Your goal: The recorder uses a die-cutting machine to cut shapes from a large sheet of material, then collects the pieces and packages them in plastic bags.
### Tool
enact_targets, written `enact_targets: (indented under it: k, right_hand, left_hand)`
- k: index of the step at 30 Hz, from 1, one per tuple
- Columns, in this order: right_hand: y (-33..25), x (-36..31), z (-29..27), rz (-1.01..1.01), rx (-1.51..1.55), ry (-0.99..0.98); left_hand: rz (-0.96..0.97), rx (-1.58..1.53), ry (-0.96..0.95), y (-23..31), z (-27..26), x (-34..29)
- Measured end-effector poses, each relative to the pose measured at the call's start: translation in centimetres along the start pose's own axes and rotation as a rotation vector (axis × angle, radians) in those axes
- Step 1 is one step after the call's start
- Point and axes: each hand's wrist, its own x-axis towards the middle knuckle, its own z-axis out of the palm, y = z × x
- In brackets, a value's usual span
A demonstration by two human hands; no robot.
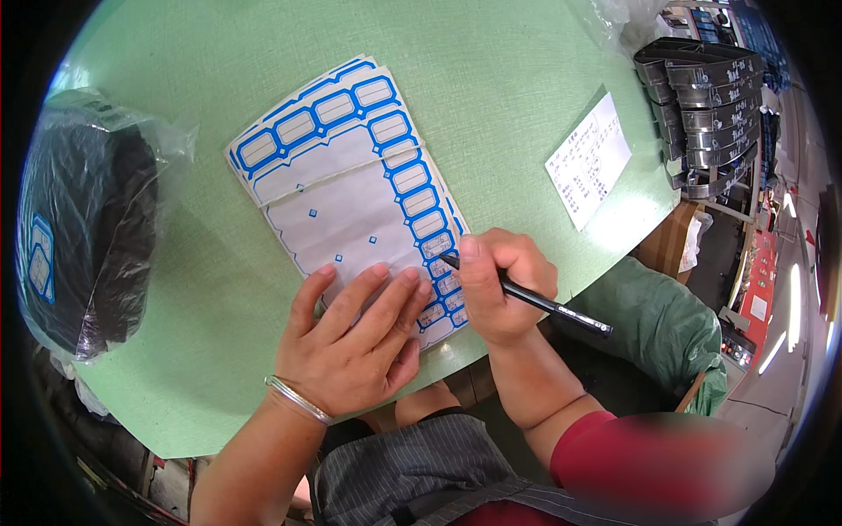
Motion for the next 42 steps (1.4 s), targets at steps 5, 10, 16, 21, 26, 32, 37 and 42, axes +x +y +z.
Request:
enact_targets:
  k: [5, 10, 16, 21, 26, 32, 37, 42]
  right_hand:
    - [0.38, 0.23, -0.26, -0.06, -0.018, -0.023]
    - [0.31, 0.35, -0.51, -0.125, -0.105, -0.091]
    - [0.09, 0.21, -0.31, -0.086, -0.102, -0.072]
    - [0.18, 0.34, -0.37, -0.117, -0.121, -0.066]
    - [0.25, 0.4, -0.42, -0.117, -0.119, -0.067]
    - [0.28, 0.36, -0.43, -0.092, -0.093, -0.075]
    - [0.47, 0.08, -0.63, -0.074, -0.101, -0.083]
    - [-0.03, 0.05, -0.16, -0.067, -0.054, -0.058]
  left_hand:
    - [-0.001, -0.002, -0.005, 0.0, 0.02, -0.01]
    - [0.004, 0.003, -0.005, 0.0, 0.02, -0.09]
    - [0.0, 0.006, -0.003, 0.0, 0.07, -0.12]
    - [0.002, -0.007, 0.003, 0.0, 0.02, -0.07]
    - [0.007, -0.005, 0.004, -0.06, 0.01, -0.01]
    - [0.002, -0.005, -0.001, -0.09, 0.02, -0.02]
    - [0.0, -0.007, 0.0, 0.08, 0.17, -0.09]
    - [-0.008, 0.006, -0.018, 0.12, -0.39, -0.28]
